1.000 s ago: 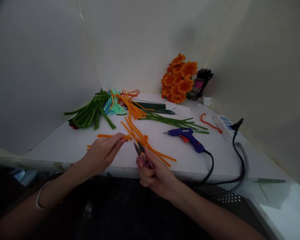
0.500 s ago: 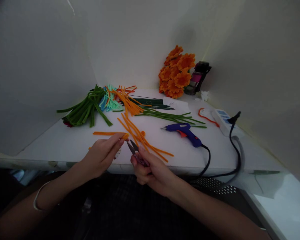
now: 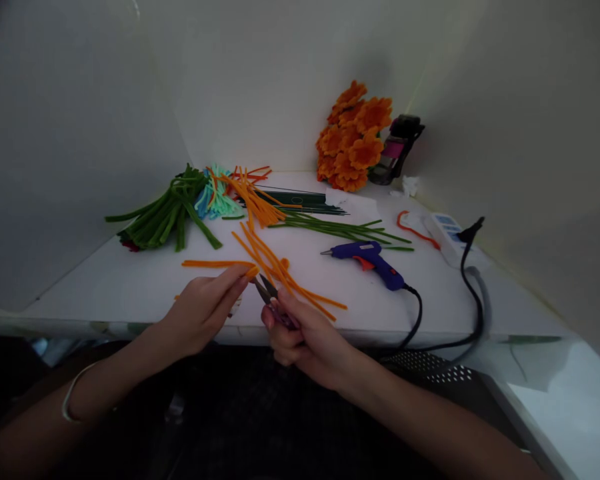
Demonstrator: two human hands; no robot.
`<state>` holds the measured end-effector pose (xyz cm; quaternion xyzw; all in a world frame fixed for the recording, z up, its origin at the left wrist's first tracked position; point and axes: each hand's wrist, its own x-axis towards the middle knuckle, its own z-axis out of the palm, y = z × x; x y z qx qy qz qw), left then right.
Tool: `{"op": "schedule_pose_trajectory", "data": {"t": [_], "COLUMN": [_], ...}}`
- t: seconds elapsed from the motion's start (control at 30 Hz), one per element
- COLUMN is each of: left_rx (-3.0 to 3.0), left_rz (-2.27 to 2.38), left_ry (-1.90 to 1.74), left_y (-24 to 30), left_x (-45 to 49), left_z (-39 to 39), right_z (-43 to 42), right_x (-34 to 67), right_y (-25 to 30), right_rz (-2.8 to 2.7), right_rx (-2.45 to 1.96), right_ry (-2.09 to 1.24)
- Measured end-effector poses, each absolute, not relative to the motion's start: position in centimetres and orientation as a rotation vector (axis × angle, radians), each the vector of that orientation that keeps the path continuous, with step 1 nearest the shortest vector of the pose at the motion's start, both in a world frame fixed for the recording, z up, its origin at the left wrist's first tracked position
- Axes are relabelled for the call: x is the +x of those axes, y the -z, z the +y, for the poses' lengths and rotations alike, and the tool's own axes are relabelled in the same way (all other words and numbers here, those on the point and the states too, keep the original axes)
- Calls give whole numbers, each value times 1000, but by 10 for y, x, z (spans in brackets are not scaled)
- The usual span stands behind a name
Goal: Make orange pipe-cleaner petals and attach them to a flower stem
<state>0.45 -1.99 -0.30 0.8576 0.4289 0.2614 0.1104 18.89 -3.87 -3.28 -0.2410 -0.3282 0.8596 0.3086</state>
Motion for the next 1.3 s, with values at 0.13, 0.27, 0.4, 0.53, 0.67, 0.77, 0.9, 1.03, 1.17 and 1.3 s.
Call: {"op": "schedule_pose_trajectory", "data": {"t": [0.13, 0.27, 0.4, 0.53, 0.67, 0.77, 0.9, 1.03, 1.17, 1.3], "left_rx": [2534, 2532, 2423, 2364, 2385, 2494, 2696, 2853, 2978, 3097], "left_rz": [1205, 1186, 1177, 1144, 1147, 1156, 1154, 1107, 1021, 995], "left_ry": [-743, -769, -879, -889, -871, -844, -851, -934, -989, -1050], "left_y": [7, 8, 6, 5, 5, 7, 13, 22, 28, 30], "left_x": [6, 7, 8, 8, 8, 9, 11, 15, 17, 13], "left_z": [-21, -24, -27, -28, -29, -30, -29, -29, -29, -27], "right_z": [-37, -35, -37, -41, -42, -41, -40, -41, -43, -43], "right_x": [191, 193, 192, 190, 189, 190, 190, 190, 188, 188], "right_y": [32, 28, 26, 27, 28, 28, 28, 29, 30, 29], "right_rz": [-877, -839, -852, -892, -911, -895, -805, -718, -689, -747], "right_rx": [-630, -556, -595, -638, -662, -644, -593, -559, -538, -496], "right_ry": [-2252, -2262, -2253, -2241, -2223, -2224, -2255, -2303, -2332, -2331]}}
